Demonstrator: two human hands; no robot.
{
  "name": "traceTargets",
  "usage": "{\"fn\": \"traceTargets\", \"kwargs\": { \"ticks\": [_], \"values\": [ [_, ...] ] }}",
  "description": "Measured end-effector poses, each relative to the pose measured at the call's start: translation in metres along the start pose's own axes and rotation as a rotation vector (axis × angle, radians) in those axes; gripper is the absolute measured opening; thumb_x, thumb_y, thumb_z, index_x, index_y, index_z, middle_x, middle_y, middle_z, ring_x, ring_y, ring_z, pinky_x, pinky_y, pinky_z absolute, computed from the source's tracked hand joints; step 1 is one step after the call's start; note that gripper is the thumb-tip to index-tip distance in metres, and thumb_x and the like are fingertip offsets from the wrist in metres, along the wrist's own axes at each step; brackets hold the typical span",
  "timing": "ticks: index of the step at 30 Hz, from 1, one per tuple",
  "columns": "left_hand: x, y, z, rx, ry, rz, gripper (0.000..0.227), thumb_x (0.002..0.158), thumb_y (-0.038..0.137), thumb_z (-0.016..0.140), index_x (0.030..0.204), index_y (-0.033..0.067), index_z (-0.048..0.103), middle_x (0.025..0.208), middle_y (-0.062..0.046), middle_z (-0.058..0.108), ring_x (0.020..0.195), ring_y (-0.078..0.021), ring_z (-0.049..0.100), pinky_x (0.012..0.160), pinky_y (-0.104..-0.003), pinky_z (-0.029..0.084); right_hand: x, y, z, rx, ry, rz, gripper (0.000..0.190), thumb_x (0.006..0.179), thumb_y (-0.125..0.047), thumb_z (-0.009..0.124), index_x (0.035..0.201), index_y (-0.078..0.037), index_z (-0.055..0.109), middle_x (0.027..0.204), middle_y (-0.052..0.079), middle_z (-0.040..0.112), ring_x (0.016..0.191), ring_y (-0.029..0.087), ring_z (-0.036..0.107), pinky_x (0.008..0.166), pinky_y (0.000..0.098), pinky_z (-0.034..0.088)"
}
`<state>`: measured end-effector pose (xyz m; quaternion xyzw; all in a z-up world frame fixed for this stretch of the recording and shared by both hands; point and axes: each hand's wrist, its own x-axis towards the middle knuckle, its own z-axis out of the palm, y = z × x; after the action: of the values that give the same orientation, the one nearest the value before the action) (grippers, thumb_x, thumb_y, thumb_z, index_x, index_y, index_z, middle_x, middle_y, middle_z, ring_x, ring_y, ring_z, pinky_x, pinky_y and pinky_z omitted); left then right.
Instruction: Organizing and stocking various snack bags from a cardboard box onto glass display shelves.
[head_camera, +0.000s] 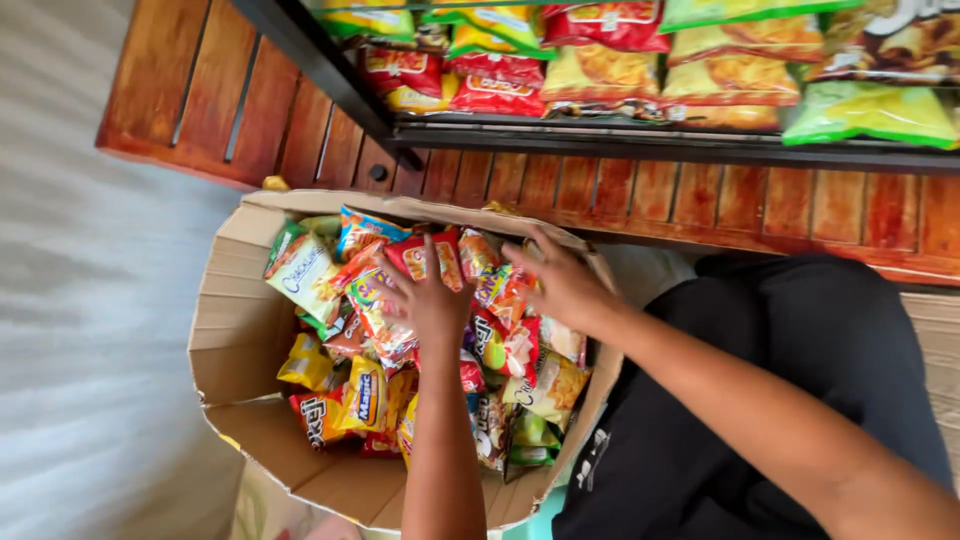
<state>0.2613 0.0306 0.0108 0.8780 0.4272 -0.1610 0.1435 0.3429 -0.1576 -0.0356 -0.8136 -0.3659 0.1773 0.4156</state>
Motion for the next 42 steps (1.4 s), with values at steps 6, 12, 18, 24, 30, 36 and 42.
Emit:
{"fn": "traceTargets", "kwargs": {
  "ticks": [6, 12, 18, 24, 30, 36, 42],
  "values": [
    [-0.020, 0.155, -0.019, -0.707, 0.516, 0.920, 0.060, 0.100, 0.026, 0.073, 0.150, 0.0013, 0.052, 0.138, -0.022, 0.066, 0.132, -0.0374, 0.059, 0.115, -0.043, 0.044, -0.032, -0.037, -0.177, -0.214, 0.888, -0.175, 0.020, 0.108, 0.005, 0.066, 0.127, -0.003, 0.065, 0.132, 0.011, 0.064, 0.117, 0.028, 0.064, 0.098, 0.0380, 0.055],
    [0.009, 0.307, -0.024, -0.971, 0.242, 0.759, 0.061, 0.097, 0.044, 0.064, 0.139, -0.0002, 0.058, 0.118, -0.021, 0.074, 0.107, -0.0336, 0.074, 0.093, -0.043, 0.057, -0.024, 0.061, -0.247, -0.555, 0.898, -0.088, 0.066, 0.105, -0.002, 0.067, 0.165, -0.003, 0.038, 0.166, 0.027, 0.020, 0.159, 0.047, 0.026, 0.129, 0.0505, 0.033],
    [-0.004, 0.327, -0.023, -0.953, 0.330, 0.686, 0.048, 0.089, 0.041, 0.071, 0.116, 0.0011, 0.071, 0.103, -0.018, 0.079, 0.095, -0.0325, 0.075, 0.087, -0.043, 0.057, -0.021, 0.050, -0.272, -0.350, 0.846, -0.156, 0.040, 0.108, -0.005, 0.077, 0.145, -0.009, 0.064, 0.154, 0.016, 0.052, 0.141, 0.037, 0.056, 0.116, 0.0465, 0.052],
    [-0.091, 0.191, -0.047, -1.274, -0.300, 0.640, 0.037, 0.092, 0.031, 0.077, 0.097, -0.0002, 0.057, 0.084, -0.008, 0.061, 0.070, -0.0145, 0.073, 0.054, -0.028, 0.059, -0.097, -0.057, -0.218, 0.181, 0.788, -0.137, 0.018, 0.106, 0.003, 0.070, 0.121, -0.005, 0.064, 0.131, 0.006, 0.055, 0.120, 0.016, 0.064, 0.094, 0.0263, 0.063],
    [-0.099, 0.023, -0.009, -1.206, -0.034, 0.603, 0.089, 0.078, 0.007, 0.072, 0.151, 0.0143, 0.021, 0.129, -0.014, 0.054, 0.105, -0.0238, 0.069, 0.076, -0.034, 0.065, -0.074, -0.051, -0.088, 0.122, 0.287, -0.130, 0.034, 0.090, 0.003, 0.073, 0.122, -0.007, 0.071, 0.120, 0.012, 0.061, 0.100, 0.029, 0.066, 0.078, 0.0357, 0.056],
    [-0.017, -0.027, 0.117, -0.162, 0.199, 0.308, 0.098, 0.079, 0.034, 0.087, 0.154, 0.0488, 0.025, 0.166, -0.020, 0.017, 0.148, -0.0544, 0.012, 0.112, -0.073, 0.023, -0.030, -0.003, 0.041, -0.247, -0.029, -0.018, 0.055, 0.086, -0.001, 0.062, 0.140, -0.006, 0.058, 0.146, 0.020, 0.044, 0.120, 0.042, 0.056, 0.095, 0.0479, 0.051],
    [0.008, -0.002, 0.141, -0.215, 0.010, 0.228, 0.092, 0.088, 0.044, 0.073, 0.159, 0.0540, 0.016, 0.172, -0.021, 0.002, 0.153, -0.0571, -0.001, 0.104, -0.082, 0.028, -0.003, 0.070, 0.087, -0.367, -0.148, 0.124, 0.062, 0.088, -0.015, 0.066, 0.146, -0.005, 0.049, 0.155, 0.019, 0.031, 0.138, 0.043, 0.040, 0.106, 0.0491, 0.046]
  ]
}}
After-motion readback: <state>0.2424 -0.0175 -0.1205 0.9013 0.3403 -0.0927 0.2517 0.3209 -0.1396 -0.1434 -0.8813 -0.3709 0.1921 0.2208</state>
